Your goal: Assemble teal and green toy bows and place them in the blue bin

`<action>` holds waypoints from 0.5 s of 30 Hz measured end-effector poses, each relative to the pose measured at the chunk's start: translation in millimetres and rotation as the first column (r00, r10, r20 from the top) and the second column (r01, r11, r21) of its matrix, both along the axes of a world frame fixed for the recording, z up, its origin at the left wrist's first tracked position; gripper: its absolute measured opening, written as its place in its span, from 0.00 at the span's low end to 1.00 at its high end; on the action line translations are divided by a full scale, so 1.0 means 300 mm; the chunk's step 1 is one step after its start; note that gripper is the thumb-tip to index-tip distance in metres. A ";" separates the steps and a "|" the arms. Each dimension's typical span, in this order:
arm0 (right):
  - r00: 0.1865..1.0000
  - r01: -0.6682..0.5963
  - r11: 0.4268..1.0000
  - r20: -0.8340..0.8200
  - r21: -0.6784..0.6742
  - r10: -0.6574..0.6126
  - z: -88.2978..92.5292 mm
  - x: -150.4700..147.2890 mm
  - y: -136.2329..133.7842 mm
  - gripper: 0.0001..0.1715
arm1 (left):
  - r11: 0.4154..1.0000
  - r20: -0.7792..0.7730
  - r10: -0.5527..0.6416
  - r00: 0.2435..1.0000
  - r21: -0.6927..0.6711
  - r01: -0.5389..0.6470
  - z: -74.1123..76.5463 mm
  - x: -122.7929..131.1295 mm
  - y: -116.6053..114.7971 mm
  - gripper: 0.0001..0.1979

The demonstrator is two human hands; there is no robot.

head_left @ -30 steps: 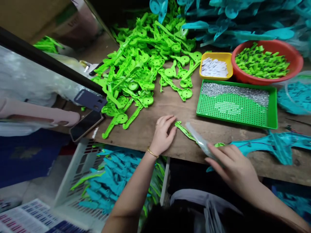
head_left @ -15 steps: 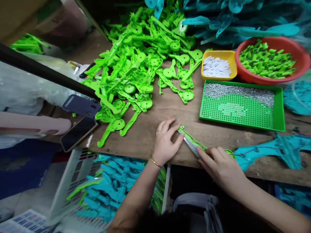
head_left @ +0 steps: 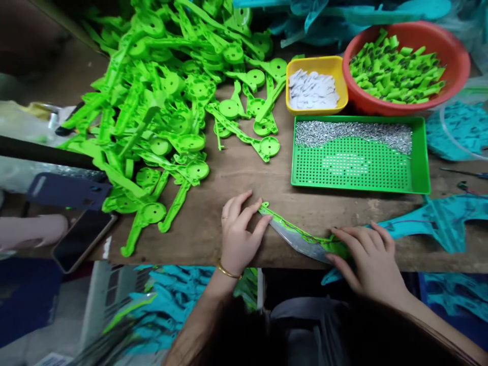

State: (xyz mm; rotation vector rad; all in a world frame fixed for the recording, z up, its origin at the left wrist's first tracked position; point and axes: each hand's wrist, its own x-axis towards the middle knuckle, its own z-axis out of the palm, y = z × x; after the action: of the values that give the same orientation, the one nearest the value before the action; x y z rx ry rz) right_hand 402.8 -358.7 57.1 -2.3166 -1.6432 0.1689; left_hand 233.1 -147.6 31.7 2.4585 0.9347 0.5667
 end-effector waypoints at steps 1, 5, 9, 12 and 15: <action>0.999 -0.026 1.000 0.021 0.015 0.025 -0.006 0.003 -0.002 0.20 | 1.000 -0.001 0.007 1.000 -0.006 -0.007 0.000 0.000 -0.003 0.13; 0.987 -0.092 0.994 0.133 0.054 0.084 -0.030 0.017 -0.015 0.21 | 0.998 0.007 0.011 1.000 -0.057 -0.010 0.011 -0.002 -0.015 0.13; 0.985 -0.048 0.998 0.169 0.050 0.039 -0.066 0.035 -0.025 0.26 | 0.995 0.075 0.006 0.997 -0.096 0.002 0.033 -0.034 0.001 0.14; 0.985 -0.052 0.997 0.167 0.052 0.043 -0.117 0.059 -0.045 0.31 | 0.968 0.073 0.244 0.967 0.039 -0.248 0.042 -0.113 0.041 0.10; 0.995 -0.073 0.992 0.069 0.100 0.066 -0.206 0.113 -0.075 0.31 | 0.845 0.035 0.500 0.865 0.200 -0.496 0.050 -0.229 0.099 0.08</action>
State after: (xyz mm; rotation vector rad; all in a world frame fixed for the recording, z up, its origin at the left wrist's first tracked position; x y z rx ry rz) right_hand 436.8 -381.3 -4.8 -2.2122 -1.7229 0.0224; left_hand 164.5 -118.0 46.6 2.3866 1.6191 0.8479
